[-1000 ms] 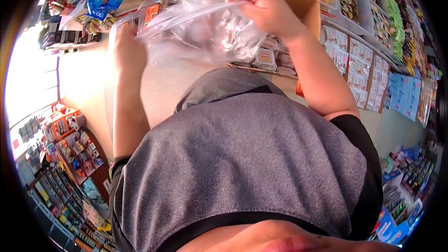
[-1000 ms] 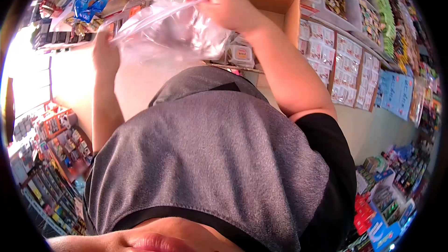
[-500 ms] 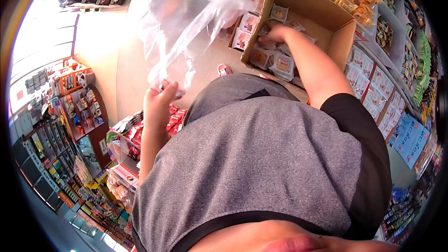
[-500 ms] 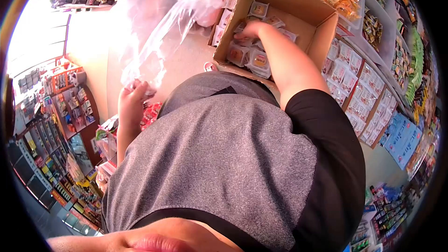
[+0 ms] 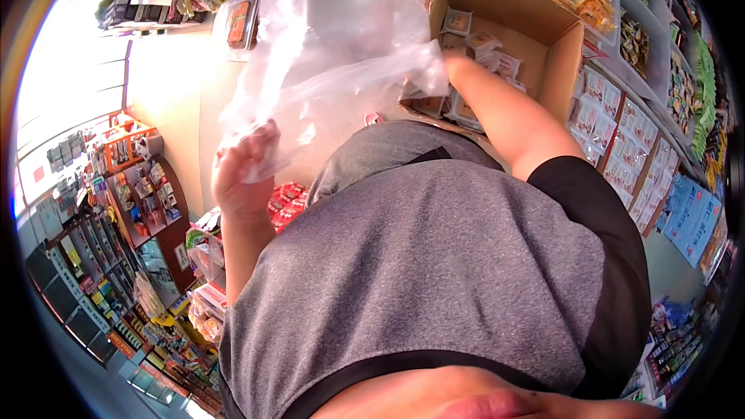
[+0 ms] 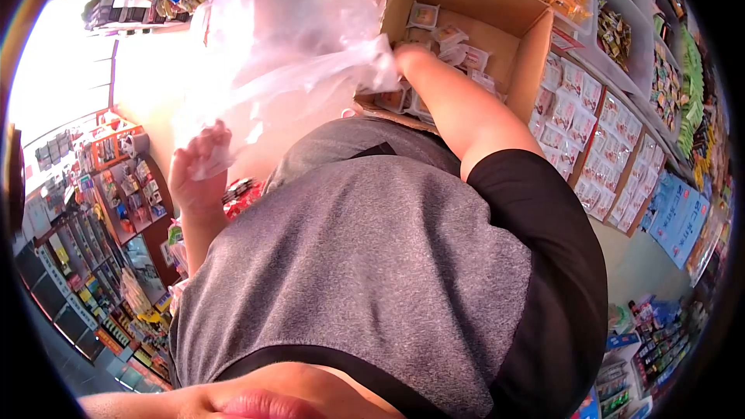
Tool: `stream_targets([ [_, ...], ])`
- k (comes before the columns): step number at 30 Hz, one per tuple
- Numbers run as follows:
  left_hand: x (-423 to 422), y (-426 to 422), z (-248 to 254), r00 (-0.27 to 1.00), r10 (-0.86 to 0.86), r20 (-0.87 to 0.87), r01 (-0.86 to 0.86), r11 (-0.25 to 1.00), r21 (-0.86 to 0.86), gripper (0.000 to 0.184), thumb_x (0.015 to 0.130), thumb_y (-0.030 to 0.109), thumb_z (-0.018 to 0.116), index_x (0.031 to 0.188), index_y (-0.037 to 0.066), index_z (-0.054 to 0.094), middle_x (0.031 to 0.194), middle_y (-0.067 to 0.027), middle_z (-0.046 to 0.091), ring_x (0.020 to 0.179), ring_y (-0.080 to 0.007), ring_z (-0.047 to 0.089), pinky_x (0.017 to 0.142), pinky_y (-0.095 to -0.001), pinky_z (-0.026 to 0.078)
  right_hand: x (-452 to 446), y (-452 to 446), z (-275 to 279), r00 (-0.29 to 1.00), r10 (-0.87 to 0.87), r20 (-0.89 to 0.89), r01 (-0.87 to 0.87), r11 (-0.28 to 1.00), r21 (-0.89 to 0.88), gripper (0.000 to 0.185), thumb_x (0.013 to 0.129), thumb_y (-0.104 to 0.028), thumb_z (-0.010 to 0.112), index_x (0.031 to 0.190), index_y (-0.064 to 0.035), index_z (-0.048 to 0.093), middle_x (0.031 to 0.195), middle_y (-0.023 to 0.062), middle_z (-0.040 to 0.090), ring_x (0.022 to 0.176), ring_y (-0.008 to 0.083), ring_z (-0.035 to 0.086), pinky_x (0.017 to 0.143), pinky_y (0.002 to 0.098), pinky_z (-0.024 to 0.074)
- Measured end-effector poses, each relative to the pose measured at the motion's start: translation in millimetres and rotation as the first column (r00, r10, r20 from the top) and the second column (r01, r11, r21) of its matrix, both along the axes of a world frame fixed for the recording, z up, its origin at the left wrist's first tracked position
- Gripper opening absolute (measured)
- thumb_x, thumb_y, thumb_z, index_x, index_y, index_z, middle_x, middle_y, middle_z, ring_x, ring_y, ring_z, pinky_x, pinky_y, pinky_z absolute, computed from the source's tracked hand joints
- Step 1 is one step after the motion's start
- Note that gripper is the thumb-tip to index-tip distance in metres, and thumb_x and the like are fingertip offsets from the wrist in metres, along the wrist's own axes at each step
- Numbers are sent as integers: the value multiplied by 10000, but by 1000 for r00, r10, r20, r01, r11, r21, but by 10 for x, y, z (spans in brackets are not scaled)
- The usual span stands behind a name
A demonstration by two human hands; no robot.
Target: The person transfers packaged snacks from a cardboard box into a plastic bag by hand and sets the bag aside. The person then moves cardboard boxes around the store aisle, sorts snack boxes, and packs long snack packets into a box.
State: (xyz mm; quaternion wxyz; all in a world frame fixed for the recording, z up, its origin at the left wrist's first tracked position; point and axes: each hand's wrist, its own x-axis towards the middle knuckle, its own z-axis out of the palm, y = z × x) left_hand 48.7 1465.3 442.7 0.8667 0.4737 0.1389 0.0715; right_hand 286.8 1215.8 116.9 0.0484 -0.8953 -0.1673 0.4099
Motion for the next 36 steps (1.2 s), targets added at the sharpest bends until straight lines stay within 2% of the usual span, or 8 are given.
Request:
stream_targets([
  [6,128,476,-45,992,90,-85,-115,922,-369,279,971,312,552,784,105,562,872,-63,634,907,-202,595,922,-377,431,2,-144,101,972,172,-160,-155,981,115,516,683,-342,752,1099,-40,698,1172,160,658,1017,258,658,849,388,530],
  [9,152,418,-131,966,197,-169,-228,955,-192,263,998,271,489,872,68,600,975,-87,643,1005,-213,575,927,-398,422,27,-231,-761,998,-53,-42,65,918,392,627,661,-370,778,1172,-32,646,1160,178,658,1033,270,653,862,377,528],
  [15,433,-14,76,999,43,-14,-39,974,225,338,975,118,490,1255,-60,554,882,-64,591,865,-156,542,891,-329,421,152,-842,942,882,-471,-9,407,753,517,591,576,-129,772,1117,21,588,937,173,672,846,248,659,728,338,540],
  [18,657,-167,190,988,-155,1,148,948,280,337,976,105,475,1261,-60,546,887,-70,585,778,-111,516,812,-276,420,190,-1378,1496,695,-350,-628,678,27,735,599,692,-55,713,1258,-14,524,1136,88,615,1042,207,596,940,334,453],
  [21,849,-511,350,978,-206,-43,201,853,481,371,993,126,464,1324,-37,500,791,-22,539,673,-81,484,642,-223,406,-266,-1314,2471,877,101,-469,466,-415,782,664,842,-259,688,1384,-1,404,1261,210,562,1169,316,552,987,414,452],
  [26,990,-857,679,950,-251,-185,312,756,576,407,1026,197,442,1393,22,448,646,62,445,552,-29,387,531,-188,326,-811,-610,3037,753,542,-372,566,-246,787,661,782,-380,753,1244,15,494,1173,126,601,1136,211,575,962,376,478],
  [31,876,-896,765,889,-253,-382,447,660,604,357,1012,198,475,1316,24,546,606,73,451,461,-17,377,442,-189,315,-688,-164,2491,562,-32,-827,762,-369,532,658,758,-161,772,1306,3,447,1203,121,552,1123,205,561,959,401,473],
  [36,638,-665,724,699,-502,-509,704,609,366,335,982,219,518,1237,22,611,592,44,473,464,-42,394,500,-215,371,-592,-163,2446,719,-610,-334,320,-135,938,630,793,-190,746,1318,-28,439,1140,154,584,1081,236,581,934,405,473],
])
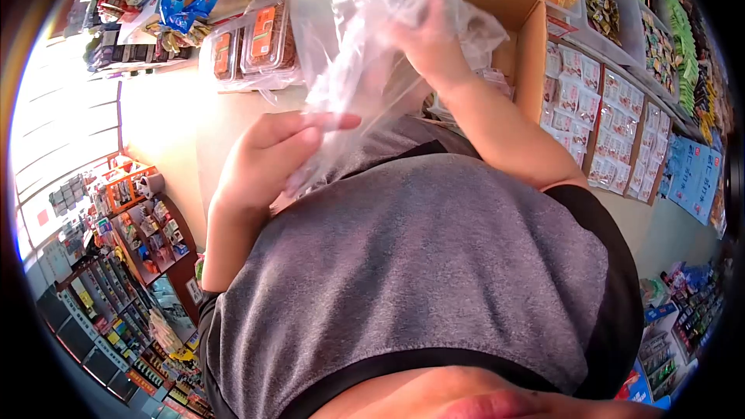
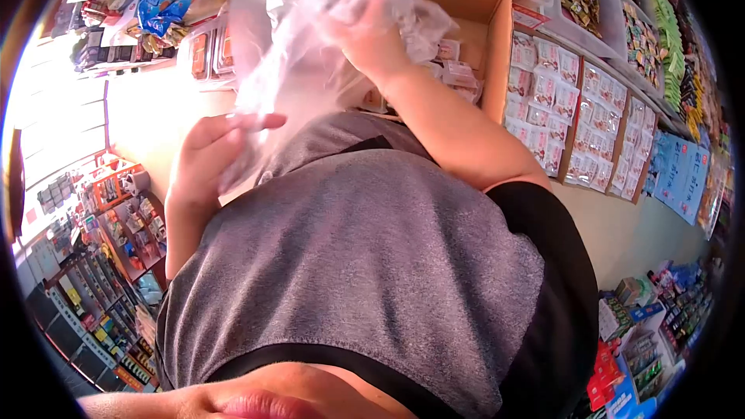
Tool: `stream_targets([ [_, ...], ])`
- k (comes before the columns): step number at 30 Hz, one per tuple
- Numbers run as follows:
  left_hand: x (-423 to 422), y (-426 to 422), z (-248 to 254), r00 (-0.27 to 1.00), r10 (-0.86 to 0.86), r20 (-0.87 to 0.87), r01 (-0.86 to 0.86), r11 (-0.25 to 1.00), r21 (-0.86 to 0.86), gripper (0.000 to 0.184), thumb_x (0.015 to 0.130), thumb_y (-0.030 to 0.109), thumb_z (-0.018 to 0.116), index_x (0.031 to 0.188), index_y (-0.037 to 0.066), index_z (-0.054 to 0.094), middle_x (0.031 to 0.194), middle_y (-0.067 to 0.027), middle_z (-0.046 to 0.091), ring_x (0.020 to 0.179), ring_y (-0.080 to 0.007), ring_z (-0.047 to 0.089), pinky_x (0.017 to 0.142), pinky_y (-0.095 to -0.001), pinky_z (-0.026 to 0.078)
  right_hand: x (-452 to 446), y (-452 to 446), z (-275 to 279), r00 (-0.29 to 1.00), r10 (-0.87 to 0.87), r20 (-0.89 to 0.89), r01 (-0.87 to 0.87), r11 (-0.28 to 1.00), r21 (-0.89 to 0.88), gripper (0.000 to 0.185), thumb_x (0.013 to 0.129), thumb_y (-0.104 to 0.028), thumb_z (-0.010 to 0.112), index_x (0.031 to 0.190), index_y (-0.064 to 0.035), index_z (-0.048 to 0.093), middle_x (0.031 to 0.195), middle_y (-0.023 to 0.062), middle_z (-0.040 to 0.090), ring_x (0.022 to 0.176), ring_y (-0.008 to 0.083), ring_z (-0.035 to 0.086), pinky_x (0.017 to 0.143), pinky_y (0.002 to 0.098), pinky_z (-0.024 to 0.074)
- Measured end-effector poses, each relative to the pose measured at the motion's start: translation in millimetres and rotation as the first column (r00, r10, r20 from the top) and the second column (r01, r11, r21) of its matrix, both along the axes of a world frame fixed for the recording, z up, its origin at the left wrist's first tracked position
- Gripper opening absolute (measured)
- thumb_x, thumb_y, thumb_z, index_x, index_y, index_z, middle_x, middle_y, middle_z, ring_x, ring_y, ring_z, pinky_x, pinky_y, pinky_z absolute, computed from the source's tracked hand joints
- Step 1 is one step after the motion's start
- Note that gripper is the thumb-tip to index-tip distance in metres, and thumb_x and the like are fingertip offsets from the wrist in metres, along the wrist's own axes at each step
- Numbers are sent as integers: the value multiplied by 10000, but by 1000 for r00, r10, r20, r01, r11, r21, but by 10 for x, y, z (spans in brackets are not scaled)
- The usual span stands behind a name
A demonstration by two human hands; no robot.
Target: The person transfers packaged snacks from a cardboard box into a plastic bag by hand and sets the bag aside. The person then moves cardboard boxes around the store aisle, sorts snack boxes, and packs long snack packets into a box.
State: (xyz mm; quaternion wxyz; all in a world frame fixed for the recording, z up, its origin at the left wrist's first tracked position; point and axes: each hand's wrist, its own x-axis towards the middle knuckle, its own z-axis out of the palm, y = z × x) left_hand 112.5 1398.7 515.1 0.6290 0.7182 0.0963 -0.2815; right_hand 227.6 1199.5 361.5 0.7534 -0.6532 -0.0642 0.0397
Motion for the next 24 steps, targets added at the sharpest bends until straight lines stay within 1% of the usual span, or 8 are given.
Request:
stream_targets([
  [3,-160,289,-148,913,275,301,-179,934,-309,378,988,214,479,1240,-53,571,596,22,476,516,-72,433,576,-235,395,142,-289,2,859,459,225,-123,612,-781,677,861,-375,685,1326,52,440,1204,200,567,1132,254,571,959,361,453],
  [6,-81,543,-41,818,429,383,-128,785,-606,477,999,205,415,1328,-140,407,620,-6,487,649,-131,500,768,-264,417,200,-816,721,465,883,-57,-812,400,-426,684,858,-452,670,1280,62,512,1208,221,592,1127,260,591,960,376,458],
  [10,-325,761,-9,661,485,572,-130,825,-549,701,852,184,491,1465,-43,237,788,10,555,1027,-223,465,1018,-406,316,315,-1206,450,527,848,60,-808,478,344,501,919,-375,607,1240,8,580,1065,148,684,974,237,671,909,343,502],
  [12,-443,785,27,521,385,762,-166,921,-352,660,860,177,495,1454,-28,293,968,-77,622,1077,-254,456,1048,-417,301,419,-1113,-177,783,573,-242,-609,786,-108,522,907,-417,620,1233,-11,580,1132,133,659,1097,237,616,953,369,480],
  [14,-515,835,56,541,301,786,-66,946,-317,551,914,203,439,1406,-39,388,1270,-245,537,1253,-327,415,1073,-438,304,405,-1035,-1050,792,523,-315,-529,331,-781,780,766,-496,737,1333,-25,479,1356,224,486,1231,345,497,1042,441,398],
  [17,-572,416,153,548,470,692,-596,800,-72,551,967,258,369,1363,-124,395,1404,-325,402,1358,-357,365,1024,-430,394,-104,-771,-1418,597,529,-603,-616,-179,-767,1026,649,-509,806,1485,-179,312,1529,289,164,1412,439,204,1137,507,264],
  [21,-666,450,11,596,392,701,-488,870,-71,507,963,196,446,1346,-134,418,1420,-328,375,1103,-334,607,784,-232,531,-229,-686,-1473,737,471,-484,-488,-123,-864,963,573,-263,845,1425,-172,404,1537,207,215,1398,436,236,1125,482,304],
  [24,-540,497,-21,344,-166,924,-410,859,306,654,884,271,590,1413,-39,363,1400,-315,410,1091,-346,614,797,-271,546,-70,-781,-1678,812,404,-421,-458,-8,-889,944,542,-214,834,1396,-165,434,1505,197,284,1366,417,310,1107,444,345],
])
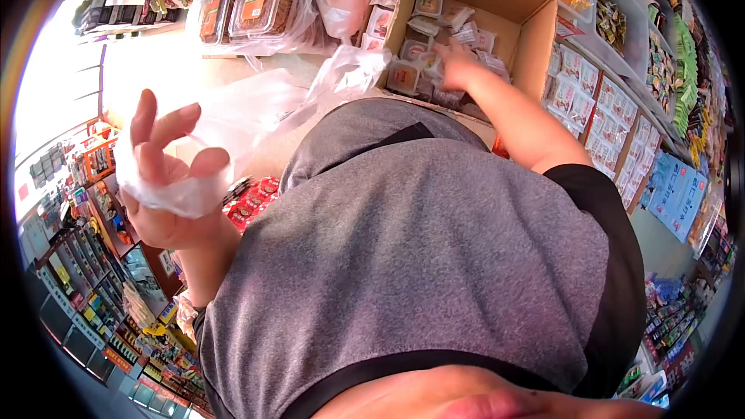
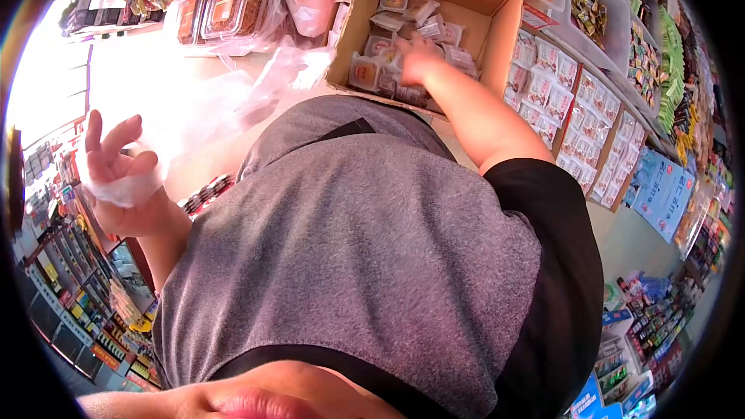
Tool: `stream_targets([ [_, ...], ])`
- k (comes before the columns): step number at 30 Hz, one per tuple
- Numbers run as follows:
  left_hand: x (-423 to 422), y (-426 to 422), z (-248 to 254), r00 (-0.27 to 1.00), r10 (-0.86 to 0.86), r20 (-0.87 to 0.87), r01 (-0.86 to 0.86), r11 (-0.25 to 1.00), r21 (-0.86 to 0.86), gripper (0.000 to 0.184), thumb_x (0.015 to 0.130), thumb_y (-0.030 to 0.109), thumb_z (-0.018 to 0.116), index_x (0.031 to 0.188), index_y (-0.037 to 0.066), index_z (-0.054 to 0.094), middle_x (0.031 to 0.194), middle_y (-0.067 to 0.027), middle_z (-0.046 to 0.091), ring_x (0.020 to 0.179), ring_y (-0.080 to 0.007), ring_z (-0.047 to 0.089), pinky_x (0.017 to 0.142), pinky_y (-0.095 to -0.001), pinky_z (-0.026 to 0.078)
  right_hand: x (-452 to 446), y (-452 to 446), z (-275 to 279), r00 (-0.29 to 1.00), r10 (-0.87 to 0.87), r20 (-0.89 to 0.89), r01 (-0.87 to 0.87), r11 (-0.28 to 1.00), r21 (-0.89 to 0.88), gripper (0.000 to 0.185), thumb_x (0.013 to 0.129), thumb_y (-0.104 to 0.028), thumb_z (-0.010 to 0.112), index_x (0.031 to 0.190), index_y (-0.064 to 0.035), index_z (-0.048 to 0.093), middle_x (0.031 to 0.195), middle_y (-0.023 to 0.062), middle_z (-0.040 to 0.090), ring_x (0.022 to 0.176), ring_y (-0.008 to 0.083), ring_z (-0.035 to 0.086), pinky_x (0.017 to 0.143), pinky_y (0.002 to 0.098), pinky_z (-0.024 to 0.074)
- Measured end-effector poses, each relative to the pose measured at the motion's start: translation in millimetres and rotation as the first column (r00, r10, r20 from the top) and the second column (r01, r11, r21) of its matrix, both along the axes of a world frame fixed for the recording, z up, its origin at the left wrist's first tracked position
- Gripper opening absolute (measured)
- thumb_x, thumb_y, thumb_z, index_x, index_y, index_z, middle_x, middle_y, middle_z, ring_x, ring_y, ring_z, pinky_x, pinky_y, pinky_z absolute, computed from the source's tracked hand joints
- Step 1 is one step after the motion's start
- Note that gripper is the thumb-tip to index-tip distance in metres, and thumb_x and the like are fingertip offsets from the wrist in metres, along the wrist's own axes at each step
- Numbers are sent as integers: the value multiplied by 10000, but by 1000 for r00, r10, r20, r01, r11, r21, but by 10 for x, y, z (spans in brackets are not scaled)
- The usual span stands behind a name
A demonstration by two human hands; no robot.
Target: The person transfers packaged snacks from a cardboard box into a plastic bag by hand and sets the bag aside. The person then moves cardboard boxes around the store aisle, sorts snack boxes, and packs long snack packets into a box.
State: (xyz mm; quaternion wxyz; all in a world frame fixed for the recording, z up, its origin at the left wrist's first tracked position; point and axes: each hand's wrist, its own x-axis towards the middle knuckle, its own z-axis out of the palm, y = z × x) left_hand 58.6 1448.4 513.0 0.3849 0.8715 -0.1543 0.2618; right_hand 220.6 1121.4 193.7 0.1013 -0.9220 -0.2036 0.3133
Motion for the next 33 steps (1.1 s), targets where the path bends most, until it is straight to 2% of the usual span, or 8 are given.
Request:
stream_targets([
  [6,241,-256,244,997,75,-25,-61,935,349,1003,680,575,716,1424,0,366,1395,-223,474,1196,-354,553,1009,-441,429,409,-345,-142,973,-154,-169,158,987,6,811,597,-128,758,1358,-151,479,1255,194,576,1122,344,583,924,423,505],
  [10,367,-229,126,999,-44,-29,50,966,254,1069,629,586,732,1455,38,333,1417,-226,453,1284,-339,484,1068,-461,375,607,-570,196,759,-403,-512,636,626,451,722,595,-54,710,1286,-86,503,1129,139,632,1017,250,621,830,377,534],
  [12,388,-328,163,992,-23,-125,37,993,114,1092,623,515,796,1415,-92,352,1391,-191,499,1272,-321,501,1057,-396,377,521,-570,905,621,39,-783,767,171,618,738,604,-29,694,1304,-71,467,1165,121,600,1060,240,605,855,376,522],
  [14,412,-407,209,981,25,-194,13,981,192,1117,617,612,743,1397,-96,374,1375,-174,517,1249,-316,521,1031,-393,384,269,-346,1654,714,399,-575,660,-109,744,752,630,-51,709,1330,-64,433,1188,108,567,1098,244,580,898,375,493],
  [17,486,-493,191,982,-18,-185,78,943,325,1161,601,713,667,1379,-103,393,1370,-160,523,1238,-312,527,1013,-389,373,28,267,2114,809,563,-172,328,-190,925,738,696,-194,763,1333,-38,425,1251,126,536,1198,262,529,987,378,443],
  [22,513,-668,190,968,-98,-229,173,927,334,1234,565,719,664,1403,-123,329,1415,-167,477,1264,-292,502,1029,-391,366,-367,1202,2058,960,231,160,-263,533,804,853,845,-446,678,1436,38,299,1441,243,383,1281,323,470,1099,420,338],
  [28,308,-113,16,936,285,-205,-200,913,356,1291,568,815,568,1469,-44,228,1438,-220,430,1311,-314,458,1073,-406,378,489,121,1891,727,158,-668,569,406,715,539,929,-436,573,1269,-17,548,1151,106,652,1101,167,598,838,349,524],
  [33,219,-5,-128,950,258,-177,-212,947,243,1236,633,829,561,1498,17,214,1460,-247,379,1356,-373,384,1123,-491,280,546,-96,-125,956,-248,-155,287,896,339,864,743,-450,785,1407,-66,388,1306,197,527,1202,321,529,1005,410,435],
])
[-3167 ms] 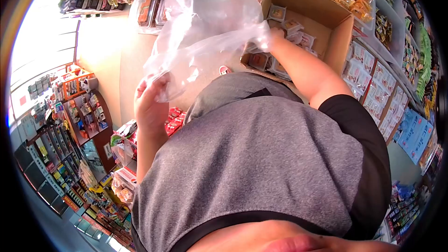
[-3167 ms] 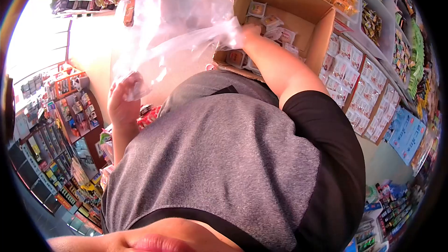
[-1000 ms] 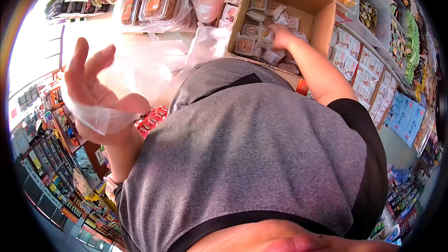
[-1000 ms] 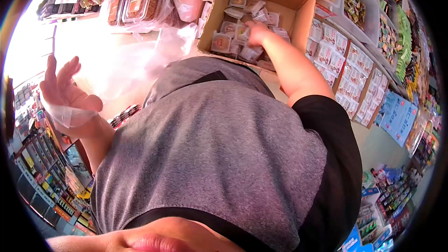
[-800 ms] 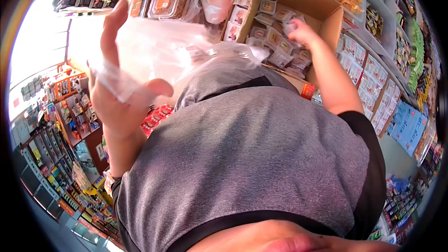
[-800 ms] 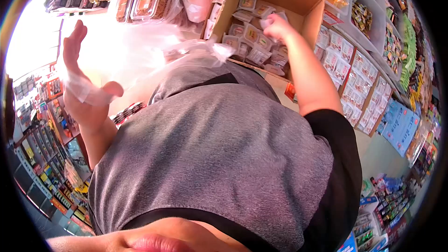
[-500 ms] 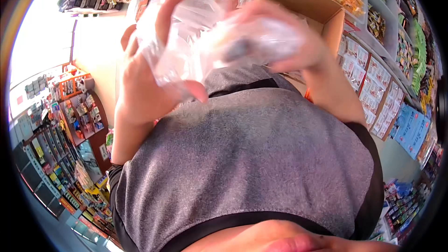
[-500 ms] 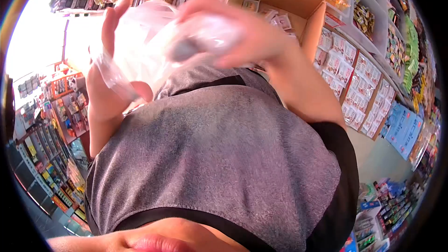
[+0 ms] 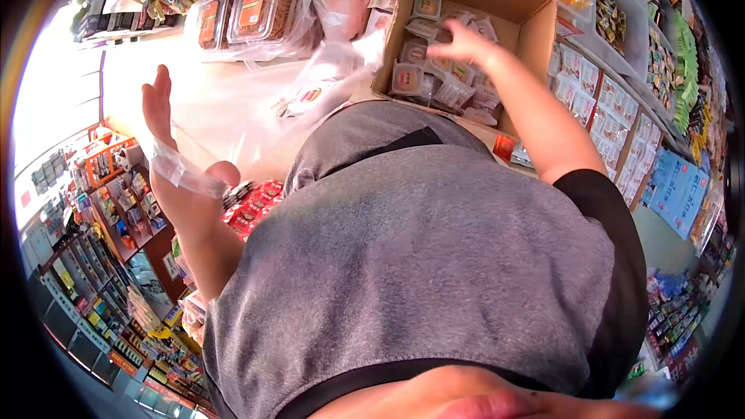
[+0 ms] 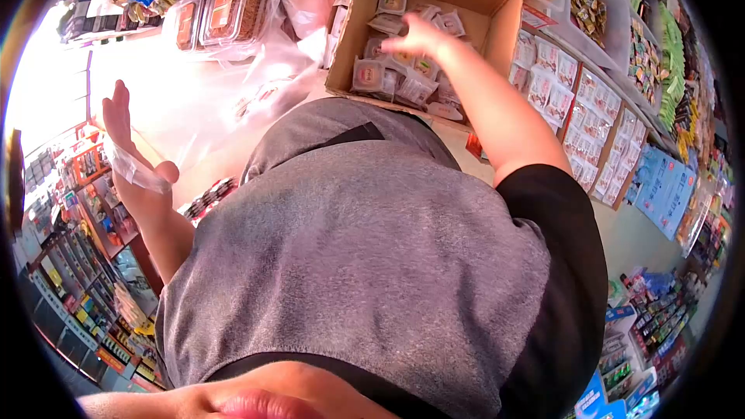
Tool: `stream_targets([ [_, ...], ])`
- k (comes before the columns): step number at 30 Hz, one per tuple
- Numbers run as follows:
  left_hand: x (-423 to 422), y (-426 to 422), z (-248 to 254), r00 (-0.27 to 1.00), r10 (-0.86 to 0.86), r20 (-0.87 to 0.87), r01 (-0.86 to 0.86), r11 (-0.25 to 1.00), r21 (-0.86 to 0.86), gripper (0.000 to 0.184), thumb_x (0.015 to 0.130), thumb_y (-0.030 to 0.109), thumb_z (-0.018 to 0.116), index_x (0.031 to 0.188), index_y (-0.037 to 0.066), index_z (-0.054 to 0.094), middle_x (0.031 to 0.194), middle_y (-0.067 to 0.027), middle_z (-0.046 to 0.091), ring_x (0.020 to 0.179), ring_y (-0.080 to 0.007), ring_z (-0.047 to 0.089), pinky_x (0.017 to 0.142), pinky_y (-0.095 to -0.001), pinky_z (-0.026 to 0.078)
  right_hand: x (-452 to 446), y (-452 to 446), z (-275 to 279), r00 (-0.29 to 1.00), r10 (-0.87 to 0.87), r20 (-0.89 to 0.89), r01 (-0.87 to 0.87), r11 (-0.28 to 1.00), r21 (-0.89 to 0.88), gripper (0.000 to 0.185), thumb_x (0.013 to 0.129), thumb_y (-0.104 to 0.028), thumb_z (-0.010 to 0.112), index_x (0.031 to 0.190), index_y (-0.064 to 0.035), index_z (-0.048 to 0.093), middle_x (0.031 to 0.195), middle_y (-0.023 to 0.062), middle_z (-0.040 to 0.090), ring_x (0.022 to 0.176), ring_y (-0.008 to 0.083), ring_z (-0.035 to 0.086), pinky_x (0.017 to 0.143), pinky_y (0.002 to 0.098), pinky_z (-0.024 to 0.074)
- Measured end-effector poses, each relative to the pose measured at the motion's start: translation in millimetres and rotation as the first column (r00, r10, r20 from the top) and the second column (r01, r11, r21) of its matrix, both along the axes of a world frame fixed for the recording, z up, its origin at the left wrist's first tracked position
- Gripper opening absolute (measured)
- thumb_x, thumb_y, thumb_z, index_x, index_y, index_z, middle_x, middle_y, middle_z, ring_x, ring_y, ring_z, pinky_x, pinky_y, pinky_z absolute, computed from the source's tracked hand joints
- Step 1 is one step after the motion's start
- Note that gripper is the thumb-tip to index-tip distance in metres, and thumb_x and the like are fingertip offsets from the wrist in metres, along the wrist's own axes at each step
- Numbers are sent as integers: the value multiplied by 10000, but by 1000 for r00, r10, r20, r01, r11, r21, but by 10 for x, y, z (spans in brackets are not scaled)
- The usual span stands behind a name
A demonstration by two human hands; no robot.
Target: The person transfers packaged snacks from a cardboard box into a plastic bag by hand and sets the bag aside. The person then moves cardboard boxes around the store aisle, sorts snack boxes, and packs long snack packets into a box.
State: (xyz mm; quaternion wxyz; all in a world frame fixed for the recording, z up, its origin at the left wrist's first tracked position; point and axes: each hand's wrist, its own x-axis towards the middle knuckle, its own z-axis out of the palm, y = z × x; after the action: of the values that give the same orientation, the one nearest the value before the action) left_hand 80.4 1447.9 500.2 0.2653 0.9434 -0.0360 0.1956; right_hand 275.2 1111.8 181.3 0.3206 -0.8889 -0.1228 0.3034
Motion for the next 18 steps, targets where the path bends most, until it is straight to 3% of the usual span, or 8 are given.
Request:
stream_targets([
  [1,-18,-43,7,1000,6,-13,-6,1000,-9,1237,632,826,566,1499,18,213,1460,-246,378,1357,-371,384,1125,-490,276,-81,32,-348,994,110,17,-109,992,-63,976,701,-449,818,1455,-82,319,1370,232,469,1248,359,491,1044,424,403],
  [3,-21,-127,36,1000,-4,-19,3,1000,-27,1243,621,789,603,1496,-1,208,1461,-245,378,1361,-351,381,1122,-472,277,-291,142,-192,955,296,6,-285,923,-258,1097,665,-433,839,1500,-102,210,1458,263,351,1302,390,428,1066,435,381],
  [7,-43,-94,78,1000,3,-14,-4,998,-66,1250,606,738,655,1490,-24,206,1467,-242,374,1361,-333,381,1118,-455,280,-10,179,-268,983,67,-169,-101,974,-203,886,635,-340,838,1367,-52,430,1410,220,439,1303,398,421,1031,456,410],
  [8,-44,-81,73,1000,12,-4,-12,997,-72,1228,629,740,654,1489,-20,216,1465,-242,374,1358,-339,384,1122,-468,274,-10,178,-310,994,105,14,-99,971,-218,796,608,-335,846,1267,-42,507,1330,195,516,1235,384,479,998,451,431],
  [12,-31,-94,-37,999,13,-34,-17,994,-108,1231,612,719,667,1476,-40,227,1460,-246,381,1355,-347,387,1124,-475,276,-277,477,387,858,506,90,-479,850,-220,844,596,-342,848,1294,-42,478,1303,176,496,1226,371,455,993,484,419],
  [13,-13,-103,-46,999,11,-46,-16,995,-103,1243,593,712,670,1474,-45,226,1460,-245,384,1354,-353,386,1124,-478,275,-426,523,224,753,628,199,-585,776,-235,827,618,-307,835,1316,-65,464,1320,179,470,1270,374,415,988,510,411],
  [15,51,-214,-26,999,9,-40,-13,995,-102,1213,607,702,666,1459,-55,252,1438,-248,414,1346,-329,407,1128,-437,289,-651,658,-138,731,624,275,-530,774,-346,802,625,-239,823,1322,-72,464,1320,189,474,1274,365,422,987,484,416],
  [18,118,-265,62,998,-34,-43,32,999,-43,1184,615,672,691,1443,-74,291,1439,-212,438,1312,-310,453,1110,-416,293,-542,613,-167,759,592,271,-551,806,-218,762,644,-143,772,1335,-75,457,1290,194,503,1228,364,477,993,452,425],
])
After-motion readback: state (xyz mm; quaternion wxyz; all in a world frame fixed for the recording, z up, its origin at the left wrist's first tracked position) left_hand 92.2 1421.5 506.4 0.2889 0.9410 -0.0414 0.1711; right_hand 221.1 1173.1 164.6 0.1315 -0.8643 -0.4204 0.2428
